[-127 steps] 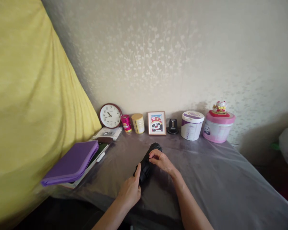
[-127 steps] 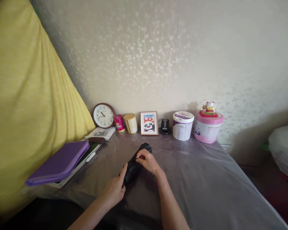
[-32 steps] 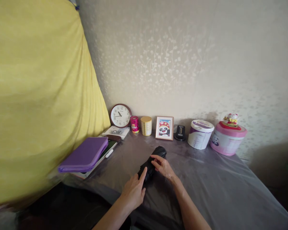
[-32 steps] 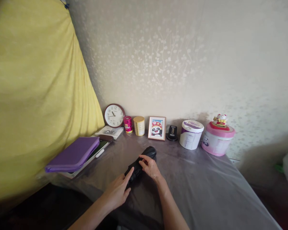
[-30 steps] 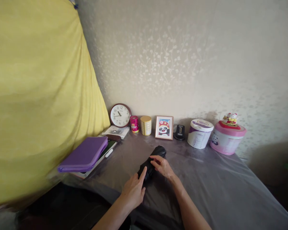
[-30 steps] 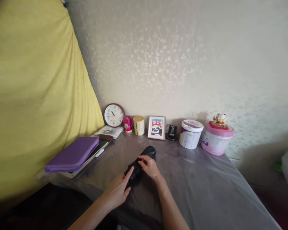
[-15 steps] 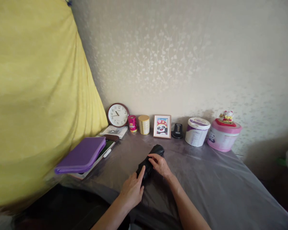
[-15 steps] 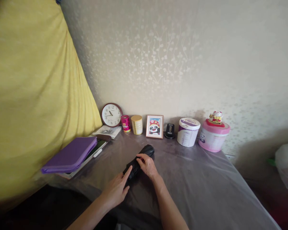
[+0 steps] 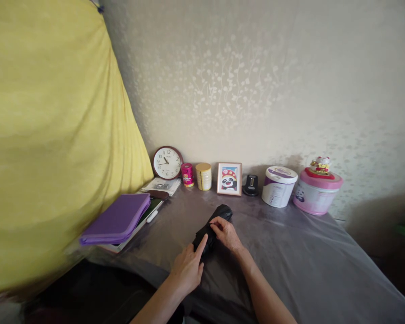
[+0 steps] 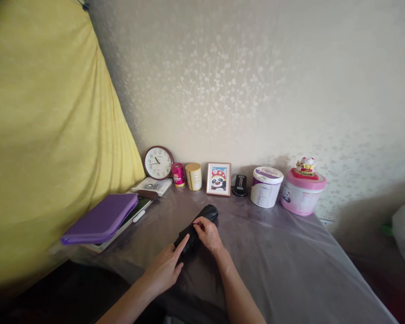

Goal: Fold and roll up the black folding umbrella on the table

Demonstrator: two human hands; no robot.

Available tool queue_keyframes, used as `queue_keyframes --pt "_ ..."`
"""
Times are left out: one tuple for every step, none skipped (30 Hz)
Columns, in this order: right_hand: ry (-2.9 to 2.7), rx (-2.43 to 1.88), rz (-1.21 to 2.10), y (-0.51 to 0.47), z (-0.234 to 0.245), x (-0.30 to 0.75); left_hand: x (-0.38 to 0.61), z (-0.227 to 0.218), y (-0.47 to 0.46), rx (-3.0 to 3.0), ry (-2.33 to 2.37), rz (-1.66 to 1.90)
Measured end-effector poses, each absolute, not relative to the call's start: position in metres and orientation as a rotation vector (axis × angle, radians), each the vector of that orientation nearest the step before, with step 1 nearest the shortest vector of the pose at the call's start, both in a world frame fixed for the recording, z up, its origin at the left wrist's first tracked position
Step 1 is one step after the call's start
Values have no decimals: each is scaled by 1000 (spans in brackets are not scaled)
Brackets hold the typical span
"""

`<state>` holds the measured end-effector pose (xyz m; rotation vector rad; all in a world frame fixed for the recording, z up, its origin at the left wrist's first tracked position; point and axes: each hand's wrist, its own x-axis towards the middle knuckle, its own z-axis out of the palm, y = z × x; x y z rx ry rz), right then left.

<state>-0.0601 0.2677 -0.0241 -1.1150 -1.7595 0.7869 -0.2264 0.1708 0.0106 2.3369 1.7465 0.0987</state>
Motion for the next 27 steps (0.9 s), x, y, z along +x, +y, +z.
queue_keyframes --pt "-1747 -1112 810 267 -24 -60 -226 10 171 2336 1748 93" --pt "-1732 -1109 837 267 -24 -61 -226 10 171 2335 1751 87" --pt "-1712 -1104 869 267 -23 -61 -226 9 172 2333 1759 83" --pt "-1689 -1097 907 267 -23 -61 -226 8 172 2331 1768 80" --pt "-1662 -1087 950 267 -22 -61 -226 8 173 2331 1774 78" --pt "-1632 -1074 996 267 -21 -60 -226 7 173 2336 1777 77" --pt "-1601 -1060 1039 267 -20 -59 -226 7 173 2344 1777 78" --pt "-1574 -1050 1078 267 -19 -58 -226 6 173 2353 1778 79" --pt "-1555 -1047 1110 267 -17 -57 -226 6 173 2363 1776 78" --pt "-1543 -1056 1135 267 -16 -55 -226 6 173 2372 1775 76" --pt "-1537 -1077 1151 268 -15 -53 -227 5 173 2377 1779 73" --pt "-1534 -1104 1153 268 -13 -51 -227 5 173 2378 1784 71" --pt "-1529 -1136 1141 268 -12 -49 -227 4 173 2377 1791 70" --pt "-1517 -1165 1115 269 -10 -47 -227 4 173 2376 1795 71" --pt "-1492 -1188 1080 269 -8 -46 -227 3 174 2374 1797 70" --pt "-1459 -1200 1044 268 -7 -44 -228 2 175 2370 1803 68" --pt "-1421 -1202 1012 268 -5 -44 -228 1 175 2364 1808 61" --pt "-1387 -1193 991 267 -3 -43 -228 1 176 2359 1813 52" --pt "-1369 -1176 983 266 -2 -43 -228 0 177 2356 1817 42" --pt "-1379 -1153 987 265 -1 -44 -228 0 177 2354 1819 37" --pt "-1418 -1128 999 264 -1 -45 -228 0 177 2354 1816 34" --pt "-1482 -1107 999 263 -2 -46 -228 1 177 2355 1813 36" --pt "-1563 -1094 979 263 -4 -47 -228 2 177 2354 1809 40" --pt "-1645 -1090 938 263 -6 -49 -227 3 177 2350 1809 46" --pt "-1714 -1093 883 264 -9 -50 -227 4 177 2344 1808 48" --pt "-1758 -1100 827 264 -11 -51 -227 5 176 2340 1811 47" --pt "-1776 -1106 787 265 -13 -51 -227 6 176 2338 1814 45"
